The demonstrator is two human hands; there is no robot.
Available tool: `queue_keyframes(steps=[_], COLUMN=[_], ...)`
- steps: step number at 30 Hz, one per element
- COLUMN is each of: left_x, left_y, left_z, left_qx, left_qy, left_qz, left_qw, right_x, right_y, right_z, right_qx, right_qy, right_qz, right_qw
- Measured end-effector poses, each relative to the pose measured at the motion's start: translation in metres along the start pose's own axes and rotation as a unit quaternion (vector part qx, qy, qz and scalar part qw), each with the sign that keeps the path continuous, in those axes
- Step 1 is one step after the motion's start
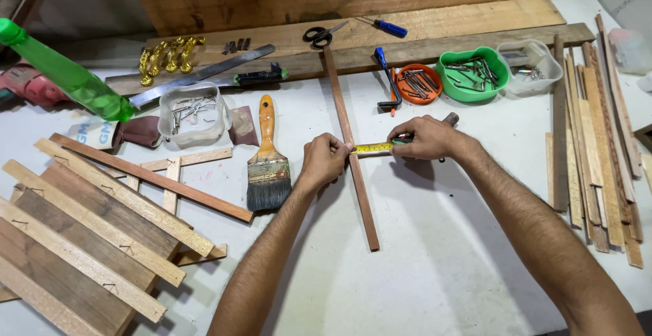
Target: The person assembles small wooden lattice frames at a workbench. They measure a wooden slat with a tape measure, mark it with a pen, position slats across a base board, and hammer nails to fasten the slats, arranging the finished frames aside.
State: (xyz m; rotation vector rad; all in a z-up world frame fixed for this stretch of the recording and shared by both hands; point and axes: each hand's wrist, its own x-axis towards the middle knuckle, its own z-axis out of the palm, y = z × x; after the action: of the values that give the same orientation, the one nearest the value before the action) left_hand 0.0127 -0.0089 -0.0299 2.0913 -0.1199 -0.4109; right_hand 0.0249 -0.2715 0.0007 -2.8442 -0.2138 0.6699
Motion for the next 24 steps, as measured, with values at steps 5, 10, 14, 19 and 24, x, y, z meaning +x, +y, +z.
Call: queue_keyframes(steps=[5,10,14,19,24], left_x=[0.003,-0.021,-0.039,-0.059,-0.075], left_y=[-0.007,0.023,0.034,0.032,0.025], left_z=[0.001,-0.029,-0.047,-0.068,-0.082], left_qx=[-0.023,-0.134,-0.152,-0.118,-0.1], left_qy=[0.062,0.093,0.109,0.151,0.142], left_qz=[0.064,0.117,0.171,0.241,0.255], left_qw=[0.996,0.98,0.967,0.951,0.951], right_x=[-0.04,-0.057,-0.077,-0.046,-0.035], right_y=[-0.028,-0.05,-0.106,-0.125,-0.158], right_z=[-0.023,-0.047,-0.066,-0.047,-0.038], right_qx=[0.069,0.099,0.153,0.157,0.141], right_qy=[0.034,0.122,0.116,0.159,0.179], right_qz=[-0.011,-0.156,-0.124,-0.212,-0.2], right_qw=[0.997,0.975,0.974,0.951,0.953])
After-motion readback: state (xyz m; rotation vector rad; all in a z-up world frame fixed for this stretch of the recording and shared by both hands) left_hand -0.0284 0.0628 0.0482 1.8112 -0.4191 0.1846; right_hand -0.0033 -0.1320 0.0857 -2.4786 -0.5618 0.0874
